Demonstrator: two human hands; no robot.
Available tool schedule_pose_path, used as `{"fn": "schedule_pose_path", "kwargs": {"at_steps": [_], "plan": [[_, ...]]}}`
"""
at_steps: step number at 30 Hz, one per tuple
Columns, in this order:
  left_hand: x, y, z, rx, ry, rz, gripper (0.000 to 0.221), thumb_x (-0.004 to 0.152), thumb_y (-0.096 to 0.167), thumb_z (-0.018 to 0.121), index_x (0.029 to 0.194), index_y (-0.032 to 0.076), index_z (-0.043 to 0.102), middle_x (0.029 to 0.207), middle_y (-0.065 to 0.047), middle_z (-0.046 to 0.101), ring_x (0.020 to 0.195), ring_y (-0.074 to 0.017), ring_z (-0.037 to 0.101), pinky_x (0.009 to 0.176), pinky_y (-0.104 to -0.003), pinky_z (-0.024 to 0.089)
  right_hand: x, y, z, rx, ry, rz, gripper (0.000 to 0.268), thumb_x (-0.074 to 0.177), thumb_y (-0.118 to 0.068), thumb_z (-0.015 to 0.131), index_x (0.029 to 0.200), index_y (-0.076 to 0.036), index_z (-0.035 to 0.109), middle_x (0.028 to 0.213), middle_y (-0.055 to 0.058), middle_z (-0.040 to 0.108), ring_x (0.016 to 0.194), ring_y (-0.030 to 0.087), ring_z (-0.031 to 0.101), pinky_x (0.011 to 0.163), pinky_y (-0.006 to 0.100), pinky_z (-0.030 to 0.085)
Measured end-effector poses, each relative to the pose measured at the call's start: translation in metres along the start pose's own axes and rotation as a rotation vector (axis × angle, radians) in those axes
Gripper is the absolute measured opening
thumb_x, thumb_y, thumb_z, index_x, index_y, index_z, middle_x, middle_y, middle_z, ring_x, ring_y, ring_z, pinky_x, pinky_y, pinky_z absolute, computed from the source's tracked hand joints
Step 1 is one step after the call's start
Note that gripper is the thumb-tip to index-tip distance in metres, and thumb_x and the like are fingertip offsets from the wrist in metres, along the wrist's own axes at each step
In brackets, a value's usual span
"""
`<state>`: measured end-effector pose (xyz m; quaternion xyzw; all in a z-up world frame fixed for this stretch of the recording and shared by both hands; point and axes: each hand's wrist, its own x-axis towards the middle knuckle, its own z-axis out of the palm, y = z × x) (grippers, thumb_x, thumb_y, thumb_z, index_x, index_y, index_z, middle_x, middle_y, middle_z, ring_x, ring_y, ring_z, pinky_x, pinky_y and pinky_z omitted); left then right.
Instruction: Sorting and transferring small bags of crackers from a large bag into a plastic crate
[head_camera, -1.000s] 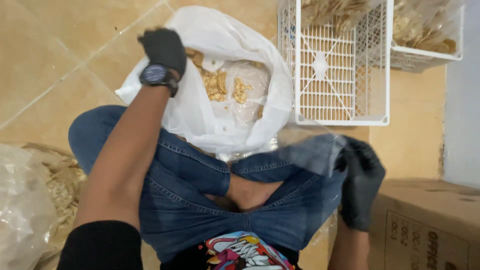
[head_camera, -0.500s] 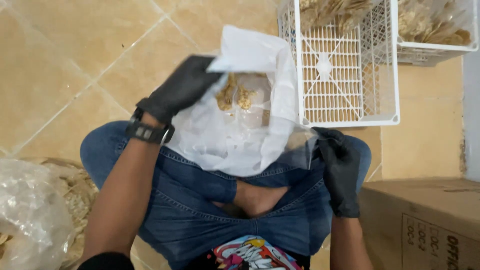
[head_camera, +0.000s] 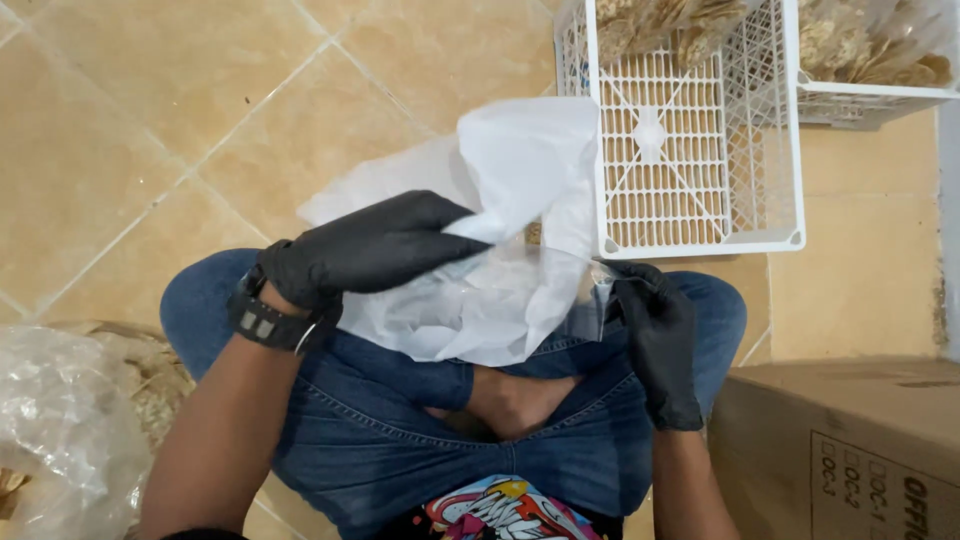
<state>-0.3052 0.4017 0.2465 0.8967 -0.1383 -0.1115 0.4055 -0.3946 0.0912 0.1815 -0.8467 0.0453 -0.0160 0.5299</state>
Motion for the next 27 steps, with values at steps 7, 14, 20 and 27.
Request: {"fn": "schedule_pose_path", "kwargs": {"at_steps": [7,14,20,27], "plan": [[-0.013,-0.007,-0.011,0.337,0.207,-0.176,0.027,0.079,0.037,0.056,0.099,0.019,0.059,0.089,-0.010,0.062,0.089,-0.0357,0.057,0.073,-0.047,0.045,0.006,-0.013,0.007,0.132,0.090,0.030,0.012,0.092,-0.005,0.050,0.097,0.000,0.059,0.070,0.013,0.059,0.055,0.015,0.051,0.057,0.030,0.042],[-0.043,0.043,-0.005,0.418,0.682,0.222,0.049,0.085,0.026,0.074,0.116,-0.003,0.050,0.108,-0.023,0.047,0.112,-0.0451,0.043,0.100,-0.047,0.025,0.017,-0.016,0.009,0.495,0.251,0.465,0.010,0.082,-0.007,0.062,0.074,-0.006,0.057,0.060,0.002,0.054,0.049,0.006,0.047,0.051,0.013,0.038],[-0.015,0.004,0.096,-0.140,0.381,0.152,0.036,0.083,0.027,0.062,0.101,-0.002,0.052,0.087,-0.022,0.058,0.088,-0.0374,0.059,0.075,-0.044,0.047,0.015,-0.020,0.012,0.395,0.240,0.596,0.004,0.079,-0.012,0.062,0.082,-0.009,0.062,0.071,-0.003,0.054,0.064,0.002,0.048,0.055,0.016,0.035],[-0.004,-0.018,0.127,-1.038,0.032,-0.191,0.022,0.075,0.012,0.067,0.094,0.002,0.060,0.073,-0.009,0.063,0.064,-0.0142,0.062,0.058,-0.024,0.051,0.010,0.010,0.016,0.325,0.182,0.485,0.018,0.084,-0.015,0.056,0.096,-0.003,0.061,0.071,0.007,0.061,0.049,0.007,0.053,0.038,0.012,0.033]]}}
